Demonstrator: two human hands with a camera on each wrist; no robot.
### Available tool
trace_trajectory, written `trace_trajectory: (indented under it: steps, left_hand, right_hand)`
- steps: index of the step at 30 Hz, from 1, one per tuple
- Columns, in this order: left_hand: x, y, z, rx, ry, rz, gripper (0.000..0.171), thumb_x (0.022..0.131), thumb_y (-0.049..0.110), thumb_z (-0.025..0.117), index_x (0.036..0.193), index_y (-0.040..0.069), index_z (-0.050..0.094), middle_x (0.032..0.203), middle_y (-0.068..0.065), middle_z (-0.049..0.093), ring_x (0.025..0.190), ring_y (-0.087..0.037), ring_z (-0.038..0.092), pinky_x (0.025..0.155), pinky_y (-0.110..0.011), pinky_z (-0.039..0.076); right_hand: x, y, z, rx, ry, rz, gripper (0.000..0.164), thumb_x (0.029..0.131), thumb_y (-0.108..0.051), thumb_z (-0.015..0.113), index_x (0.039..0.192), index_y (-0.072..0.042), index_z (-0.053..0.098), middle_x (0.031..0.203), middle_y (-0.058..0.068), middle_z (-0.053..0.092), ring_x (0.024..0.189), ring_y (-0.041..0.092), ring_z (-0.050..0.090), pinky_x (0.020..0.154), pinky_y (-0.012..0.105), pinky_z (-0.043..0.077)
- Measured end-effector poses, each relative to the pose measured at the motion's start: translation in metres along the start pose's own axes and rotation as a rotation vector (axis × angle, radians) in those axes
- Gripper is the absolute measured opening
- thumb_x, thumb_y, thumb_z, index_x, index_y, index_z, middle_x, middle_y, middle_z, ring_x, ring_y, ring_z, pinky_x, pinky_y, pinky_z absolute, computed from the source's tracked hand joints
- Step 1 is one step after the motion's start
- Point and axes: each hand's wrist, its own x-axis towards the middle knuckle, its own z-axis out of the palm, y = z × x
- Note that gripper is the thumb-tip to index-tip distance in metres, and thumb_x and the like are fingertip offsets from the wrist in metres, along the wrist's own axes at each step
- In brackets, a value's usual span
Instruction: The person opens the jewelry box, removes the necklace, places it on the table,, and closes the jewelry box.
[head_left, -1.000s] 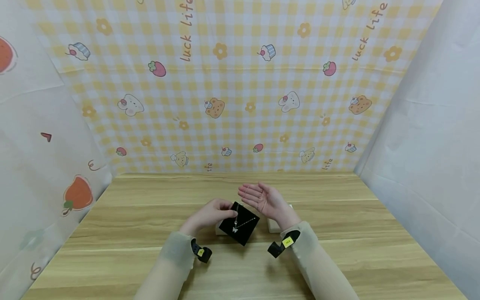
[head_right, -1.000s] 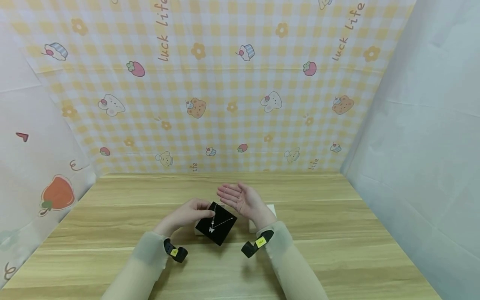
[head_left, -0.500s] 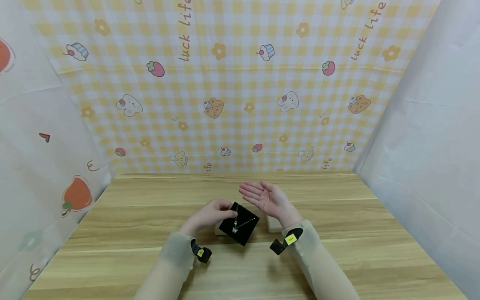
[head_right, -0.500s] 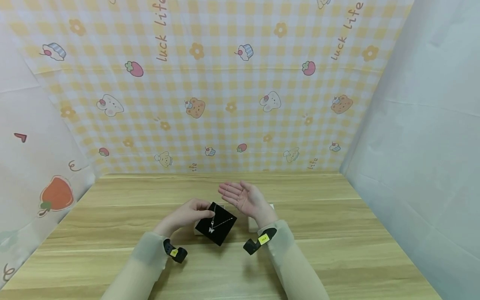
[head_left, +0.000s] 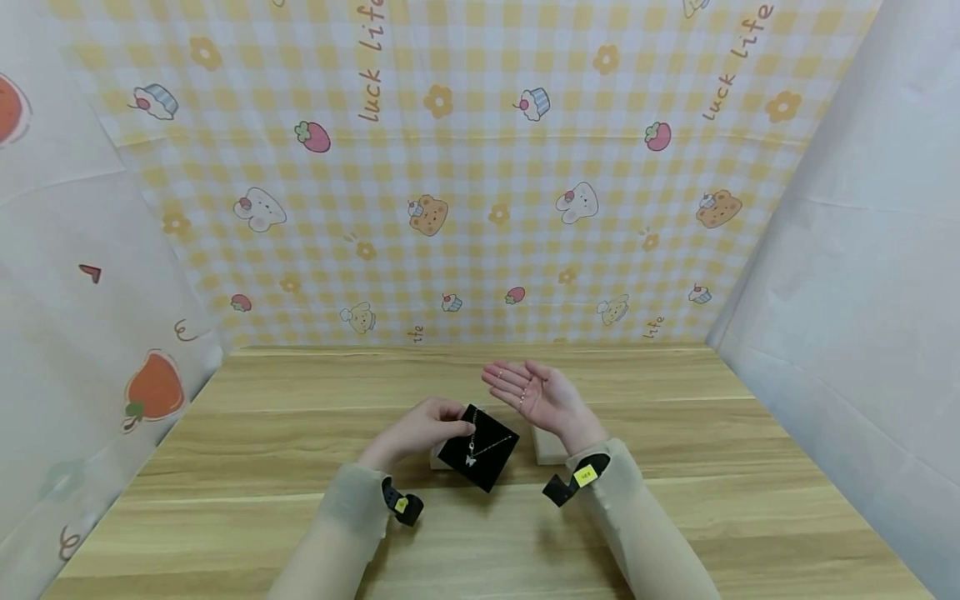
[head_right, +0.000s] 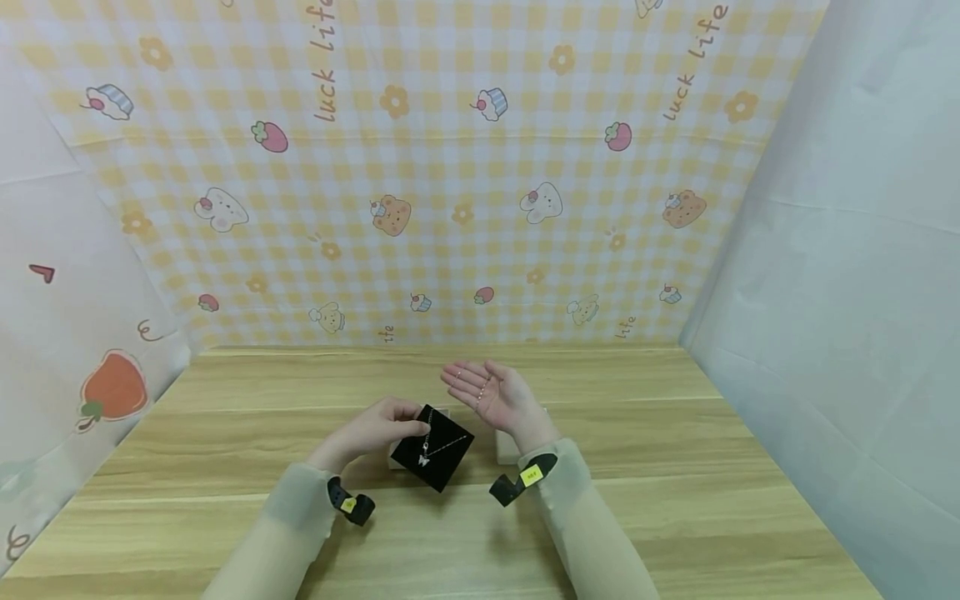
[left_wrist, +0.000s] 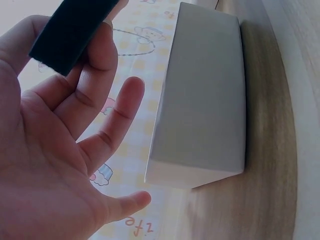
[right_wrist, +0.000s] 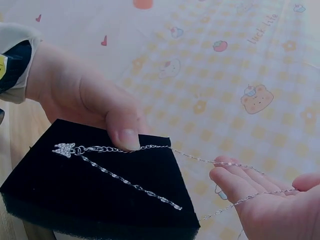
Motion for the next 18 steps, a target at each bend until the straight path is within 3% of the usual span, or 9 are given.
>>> trace_trajectory:
  steps: [3, 11, 18]
  left_hand:
    - [0.0001, -0.0008, -0.0005, -0.002, -0.008, 0.0, 0.024, 0.094, 0.018, 0.06, 0.074, 0.006, 0.055, 0.06, 0.003, 0.046, 0.05, -0.012, 0.039, 0.049, -0.025, 0.033]
    - [0.0016, -0.0015, 0.0004, -0.002, -0.012, 0.002, 0.019, 0.094, 0.017, 0.06, 0.081, 0.003, 0.062, 0.071, 0.003, 0.058, 0.063, -0.01, 0.047, 0.062, -0.026, 0.04]
    - [0.0012, -0.0011, 0.0003, 0.009, -0.015, 0.002, 0.02, 0.094, 0.016, 0.06, 0.078, 0.005, 0.06, 0.068, 0.004, 0.054, 0.06, -0.01, 0.044, 0.059, -0.025, 0.038]
  right_hand:
    - [-0.0004, -0.0012, -0.0008, 0.009, 0.002, -0.004, 0.055, 0.108, -0.027, 0.016, 0.152, 0.005, 0.005, 0.158, 0.024, 0.011, 0.144, 0.032, 0.016, 0.112, 0.039, 0.023]
    - [-0.0005, -0.0033, -0.0014, 0.047, 0.007, -0.007, 0.056, 0.108, -0.027, 0.017, 0.152, 0.005, 0.007, 0.158, 0.023, 0.01, 0.144, 0.032, 0.016, 0.112, 0.039, 0.022]
    - [-0.0016, -0.0053, -0.0004, 0.072, 0.014, -0.015, 0.055, 0.108, -0.027, 0.016, 0.152, 0.005, 0.006, 0.157, 0.024, 0.012, 0.144, 0.032, 0.016, 0.112, 0.039, 0.023]
